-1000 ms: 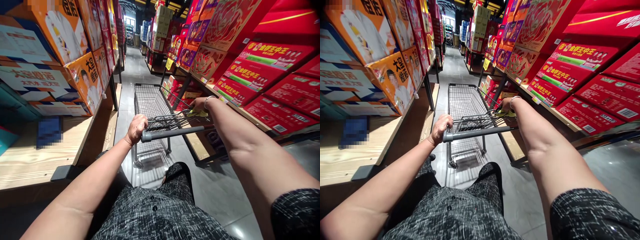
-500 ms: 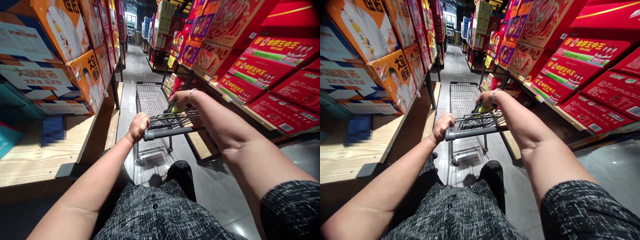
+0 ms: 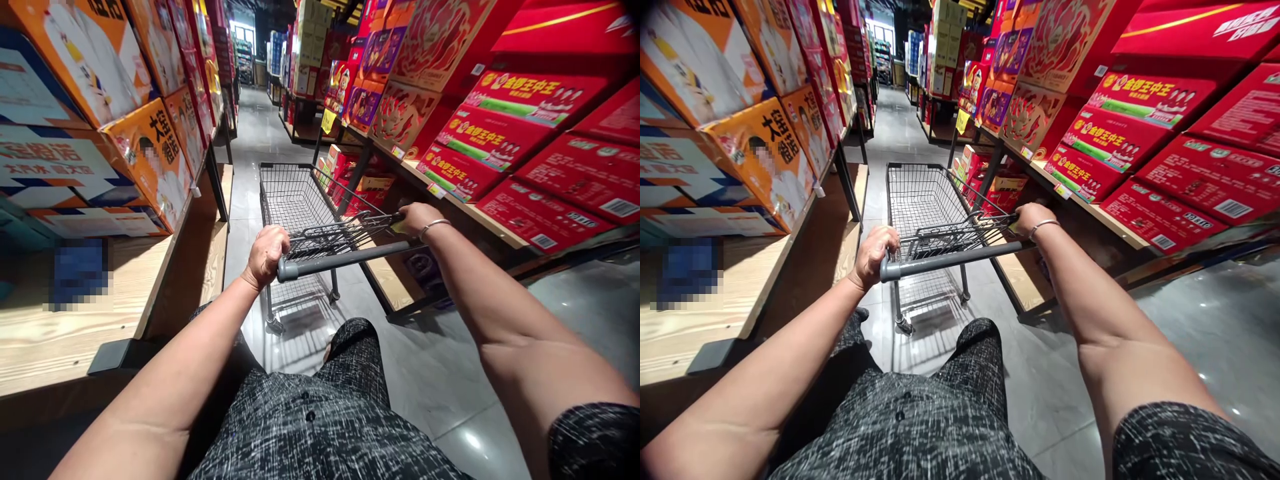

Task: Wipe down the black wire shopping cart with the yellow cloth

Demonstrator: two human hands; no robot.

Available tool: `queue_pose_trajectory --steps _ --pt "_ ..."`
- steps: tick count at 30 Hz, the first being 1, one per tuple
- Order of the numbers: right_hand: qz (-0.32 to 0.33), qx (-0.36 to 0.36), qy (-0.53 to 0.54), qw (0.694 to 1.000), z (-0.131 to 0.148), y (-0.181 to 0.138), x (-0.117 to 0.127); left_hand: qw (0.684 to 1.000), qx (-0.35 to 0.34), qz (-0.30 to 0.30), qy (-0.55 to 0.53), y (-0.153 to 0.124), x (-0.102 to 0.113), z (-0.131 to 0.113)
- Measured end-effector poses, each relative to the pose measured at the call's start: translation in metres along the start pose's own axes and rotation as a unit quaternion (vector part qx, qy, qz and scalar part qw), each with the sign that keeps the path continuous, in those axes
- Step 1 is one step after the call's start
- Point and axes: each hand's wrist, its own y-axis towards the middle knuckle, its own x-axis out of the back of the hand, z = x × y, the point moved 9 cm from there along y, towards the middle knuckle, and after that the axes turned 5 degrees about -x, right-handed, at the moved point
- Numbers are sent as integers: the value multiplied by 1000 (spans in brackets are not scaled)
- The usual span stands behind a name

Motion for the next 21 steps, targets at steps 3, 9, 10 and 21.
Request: queue_pose_trajectory --steps 3,9,10,21 --pt "26 8 -51 998 35 -18 0 1000 5 -4 1 -1 1 1" --pt "19 78 33 996 91 -67 20 1000 -3 -6 -3 0 0 -1" --pt "16 110 57 992 105 -76 24 1000 -1 -4 -1 1 -1 0" --pt "-13 450 194 872 257 -140 43 998 36 -28 46 -11 10 21"
